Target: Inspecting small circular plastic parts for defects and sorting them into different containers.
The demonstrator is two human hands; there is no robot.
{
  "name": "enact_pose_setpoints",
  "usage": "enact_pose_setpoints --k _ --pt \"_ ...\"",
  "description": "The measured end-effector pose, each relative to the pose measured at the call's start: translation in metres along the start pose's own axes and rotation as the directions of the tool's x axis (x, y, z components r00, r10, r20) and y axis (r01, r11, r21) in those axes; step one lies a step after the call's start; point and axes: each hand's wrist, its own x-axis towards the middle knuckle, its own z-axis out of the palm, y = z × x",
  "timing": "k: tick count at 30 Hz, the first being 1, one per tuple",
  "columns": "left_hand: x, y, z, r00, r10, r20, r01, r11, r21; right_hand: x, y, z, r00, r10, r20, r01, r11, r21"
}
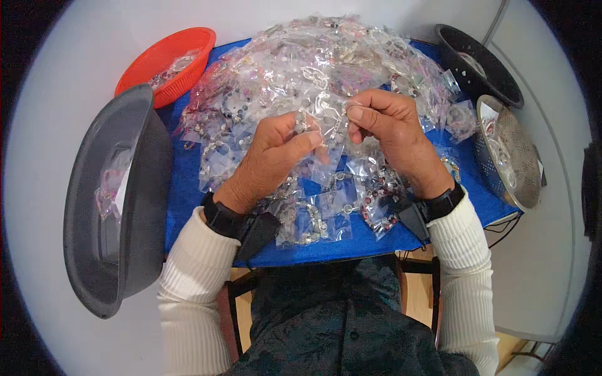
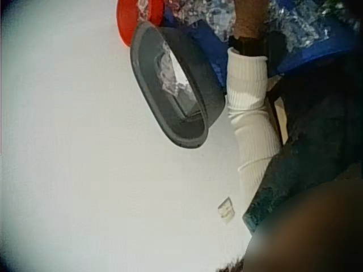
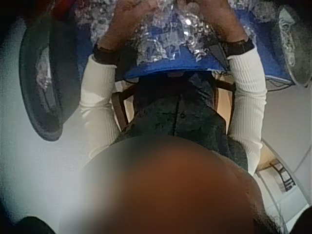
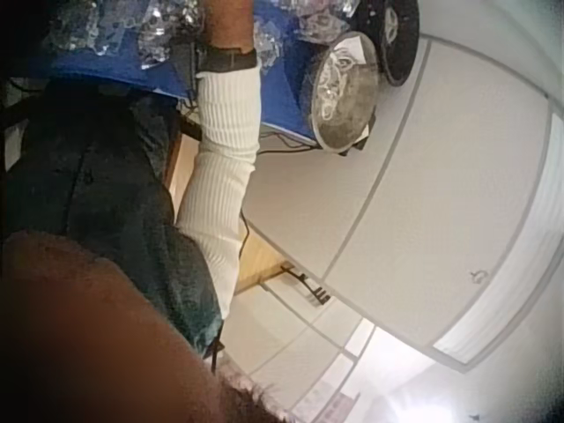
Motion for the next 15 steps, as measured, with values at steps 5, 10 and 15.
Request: enact_pose_setpoints --k 5,10,15 --pt "-0.001 0.006 0.001 0.999 -0.049 0.011 0.049 0.999 0.019 -0.001 -0.002 0.000 0.998 0.059 -0.017 -0.059 0.998 -0.005" --pt "-0.001 -0.004 0.000 1.000 0.002 0.015 0.000 0.990 -0.138 -0.002 -0.004 0.000 0.999 0.031 -0.027 -0.031 1.000 -0.001" --pt "-0.001 0.001 0.002 0.997 0.054 -0.046 -0.058 0.994 -0.089 -0.002 -0.002 -0.004 0.998 -0.032 -0.060 0.031 0.999 -0.009"
